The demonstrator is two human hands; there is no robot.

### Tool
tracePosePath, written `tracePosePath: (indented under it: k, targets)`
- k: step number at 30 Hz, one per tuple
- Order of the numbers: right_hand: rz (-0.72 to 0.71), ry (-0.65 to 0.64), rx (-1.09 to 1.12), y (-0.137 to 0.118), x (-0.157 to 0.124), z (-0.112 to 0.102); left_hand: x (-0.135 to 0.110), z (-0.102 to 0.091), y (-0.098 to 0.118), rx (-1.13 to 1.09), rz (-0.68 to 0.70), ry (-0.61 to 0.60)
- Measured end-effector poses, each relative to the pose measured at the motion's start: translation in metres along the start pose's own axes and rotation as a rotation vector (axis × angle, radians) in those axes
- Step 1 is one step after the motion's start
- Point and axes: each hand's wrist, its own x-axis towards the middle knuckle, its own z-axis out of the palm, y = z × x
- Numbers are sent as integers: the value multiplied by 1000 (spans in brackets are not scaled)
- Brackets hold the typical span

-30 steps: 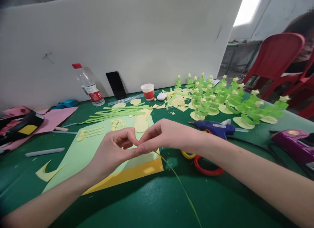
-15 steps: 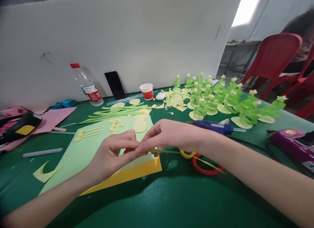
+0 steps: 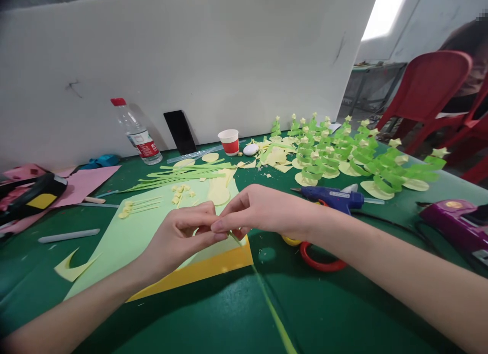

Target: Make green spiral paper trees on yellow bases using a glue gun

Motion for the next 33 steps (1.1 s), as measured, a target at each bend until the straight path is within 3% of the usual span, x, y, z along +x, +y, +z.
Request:
tracePosePath:
  k: [4,11,16,20,27,33]
  targets:
    - [24,-42,24,0,-1,-3,1,-6,0,-11,37,-73]
    - [58,-125,55,-4,-3,-2,2,-4,1,-51,-74,125]
    - [36,-14,84,-4,0,5,0,-1,2,-37,-92,136]
    - [12,51,66,-4,2,7,0,-3,4,69,-17,148]
    - [34,32,-31,-5,-2,-4,1,-9,5,168,177,-21]
    - [19,36,59,-2,0,1,0,-7,2,239,188,140]
